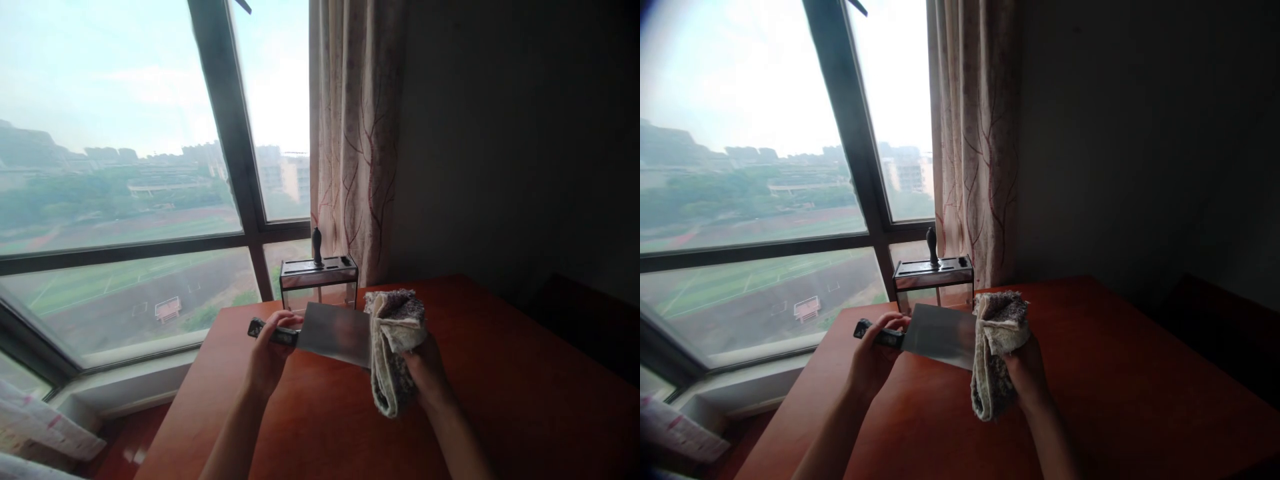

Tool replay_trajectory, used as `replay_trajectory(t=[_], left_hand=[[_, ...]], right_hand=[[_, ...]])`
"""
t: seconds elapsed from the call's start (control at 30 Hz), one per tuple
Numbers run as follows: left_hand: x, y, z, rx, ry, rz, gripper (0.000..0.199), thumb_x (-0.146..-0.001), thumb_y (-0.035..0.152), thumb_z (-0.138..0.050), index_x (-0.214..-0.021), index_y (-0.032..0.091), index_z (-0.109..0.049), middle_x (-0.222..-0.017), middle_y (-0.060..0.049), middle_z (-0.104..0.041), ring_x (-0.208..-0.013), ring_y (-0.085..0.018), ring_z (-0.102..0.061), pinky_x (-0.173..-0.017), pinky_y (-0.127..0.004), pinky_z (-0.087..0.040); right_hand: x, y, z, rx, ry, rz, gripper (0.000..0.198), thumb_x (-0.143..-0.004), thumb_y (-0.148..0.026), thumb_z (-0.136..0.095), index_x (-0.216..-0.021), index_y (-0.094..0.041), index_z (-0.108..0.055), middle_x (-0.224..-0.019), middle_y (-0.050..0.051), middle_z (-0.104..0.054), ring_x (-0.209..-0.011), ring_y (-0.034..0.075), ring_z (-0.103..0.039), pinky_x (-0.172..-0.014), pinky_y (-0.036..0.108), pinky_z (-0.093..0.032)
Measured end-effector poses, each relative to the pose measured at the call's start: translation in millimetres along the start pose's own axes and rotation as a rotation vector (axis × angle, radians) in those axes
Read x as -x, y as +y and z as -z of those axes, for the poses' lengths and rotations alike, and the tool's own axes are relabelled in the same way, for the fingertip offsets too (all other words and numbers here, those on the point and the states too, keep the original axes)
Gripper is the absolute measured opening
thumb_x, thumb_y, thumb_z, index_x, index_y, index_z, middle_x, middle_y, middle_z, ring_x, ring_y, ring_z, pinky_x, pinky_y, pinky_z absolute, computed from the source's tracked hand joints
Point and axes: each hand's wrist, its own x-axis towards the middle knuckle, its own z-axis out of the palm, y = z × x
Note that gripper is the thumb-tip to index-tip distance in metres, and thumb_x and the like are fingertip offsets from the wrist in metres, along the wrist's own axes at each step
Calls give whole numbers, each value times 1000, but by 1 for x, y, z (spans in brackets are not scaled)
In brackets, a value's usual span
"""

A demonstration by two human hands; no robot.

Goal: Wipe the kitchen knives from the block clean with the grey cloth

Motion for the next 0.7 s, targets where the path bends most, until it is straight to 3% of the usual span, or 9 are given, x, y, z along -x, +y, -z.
replay_trajectory(t=[0.07,0.13,0.27,0.43,0.7], left_hand=[[4,-4,1,-78,-10,94,29,-80,41,-65,-95,16,-70,-64,0,-63,-48,-8,-54,-40,-16,-37],[7,-8,2,-114,-5,137,32,-79,44,-65,-91,15,-71,-58,0,-61,-40,-6,-49,-34,-14,-31],[9,-13,5,-84,49,150,28,-73,41,-72,-77,13,-71,-60,-4,-67,-45,-10,-59,-39,-14,-40],[10,-16,7,9,133,92,26,-73,39,-72,-74,13,-70,-56,-1,-66,-40,-9,-57,-37,-15,-42],[9,-21,11,95,150,9,28,-73,39,-72,-75,11,-71,-56,0,-67,-40,-9,-57,-39,-15,-45]], right_hand=[[-3,7,2,-59,82,-12,35,-63,-36,-78,-90,-18,-69,-90,9,-75,-80,26,-68,-69,33,-53],[-3,13,0,-130,143,-61,40,-62,-38,-80,-95,-18,-68,-92,8,-75,-82,25,-68,-69,33,-54],[1,16,-11,-360,143,-187,42,-69,-43,-76,-104,-22,-65,-94,3,-75,-81,24,-70,-67,33,-56],[3,13,-25,-667,86,-302,38,-71,-42,-76,-104,-26,-67,-95,-2,-76,-87,19,-70,-77,30,-57],[9,21,-25,-771,59,-468,30,-69,-39,-78,-94,-25,-70,-89,-2,-77,-82,17,-71,-75,26,-59]])
